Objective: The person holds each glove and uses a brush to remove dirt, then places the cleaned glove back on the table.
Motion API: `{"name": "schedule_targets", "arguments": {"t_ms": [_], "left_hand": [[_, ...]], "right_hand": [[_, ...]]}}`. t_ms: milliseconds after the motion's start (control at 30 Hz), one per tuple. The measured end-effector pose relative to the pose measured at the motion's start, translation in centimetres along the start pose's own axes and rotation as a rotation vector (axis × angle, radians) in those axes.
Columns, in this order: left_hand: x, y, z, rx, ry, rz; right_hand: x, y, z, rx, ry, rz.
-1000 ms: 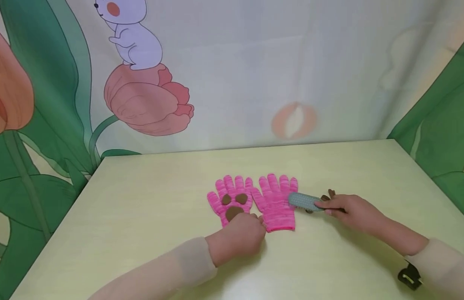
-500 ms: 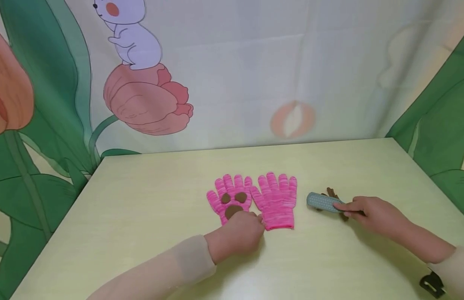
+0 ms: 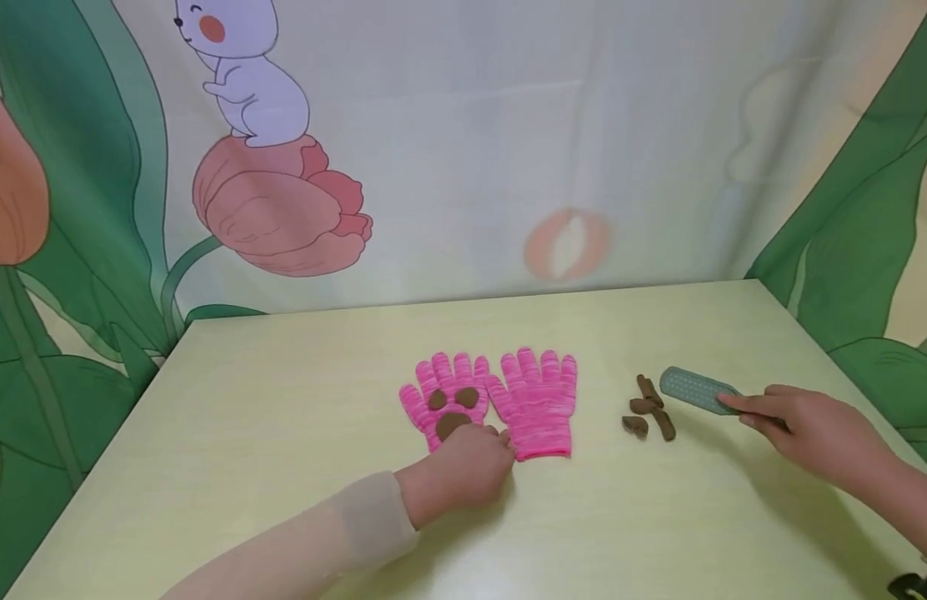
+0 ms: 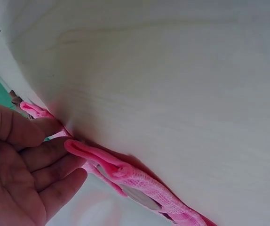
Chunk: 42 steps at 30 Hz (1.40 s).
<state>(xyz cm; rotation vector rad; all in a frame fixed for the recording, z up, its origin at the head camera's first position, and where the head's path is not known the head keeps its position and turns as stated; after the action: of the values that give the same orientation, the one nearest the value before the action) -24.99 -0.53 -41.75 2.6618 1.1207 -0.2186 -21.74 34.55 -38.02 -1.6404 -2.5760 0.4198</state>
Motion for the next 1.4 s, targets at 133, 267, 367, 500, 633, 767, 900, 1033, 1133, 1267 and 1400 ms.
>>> {"name": "schedule_targets", "arguments": {"t_ms": [133,267,367,500,633,767,900,1033,1133,1267,1400], "left_hand": [[-0.3,0.2,0.2,-0.033,0.031,-0.009],[-0.6,0.3,0.2,-0.062,0.045,-0.01],[-0.8,0.2,0.2,-0.049,0.031,0.002],[-0.7,0.0,0.2,-0.029,0.013,0.011],[-0.7,-0.2,0.3,-0.035,0.02,-0.002],[-0.6,-0.3,0.4,-0.047,0.021,-0.021],[-0.8,-0.2,0.2,-0.038,0.027,-0.039],[-1.6,0.9,0.0,-0.022,0.07,-0.072],[-3.1,2.6,-0.1,0.024,0.116,-0.099],[-6.0,5.7,0.3,0.103,0.171,-0.151],[-8.5,8.3,1.5,0.088,0.181,-0.229]], "right_hand": [[-0.9,0.5,0.3,0.032,-0.022,-0.005],[-2.2,0.8,1.1,0.051,-0.055,-0.013],[-2.9,0.9,1.7,0.063,-0.07,-0.03],[-3.3,0.8,2.3,0.057,-0.083,-0.032],[-3.6,0.6,2.6,0.067,-0.09,-0.042],[-3.9,0.4,2.8,0.089,-0.083,-0.063],[-4.3,-0.3,2.7,0.072,-0.089,-0.061],[-5.1,-1.7,2.6,0.034,-0.122,-0.06],[-6.1,-2.9,2.7,0.01,-0.143,-0.076],[-7.8,-4.7,3.1,-0.012,-0.166,-0.123],[-10.1,-6.7,3.8,-0.023,-0.177,-0.193]]}}
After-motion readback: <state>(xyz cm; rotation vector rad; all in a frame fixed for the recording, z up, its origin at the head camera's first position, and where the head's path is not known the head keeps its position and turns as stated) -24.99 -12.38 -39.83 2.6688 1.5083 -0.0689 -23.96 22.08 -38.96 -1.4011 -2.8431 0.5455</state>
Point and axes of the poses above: each hand's wrist, its own y-axis away from the middle knuckle, its own z-axis out of the palm, x = y × z, the point moved 4 cm from there along -y, towards the middle knuckle, and after that the axes turned 6 degrees about -z, right-handed, at the moved point
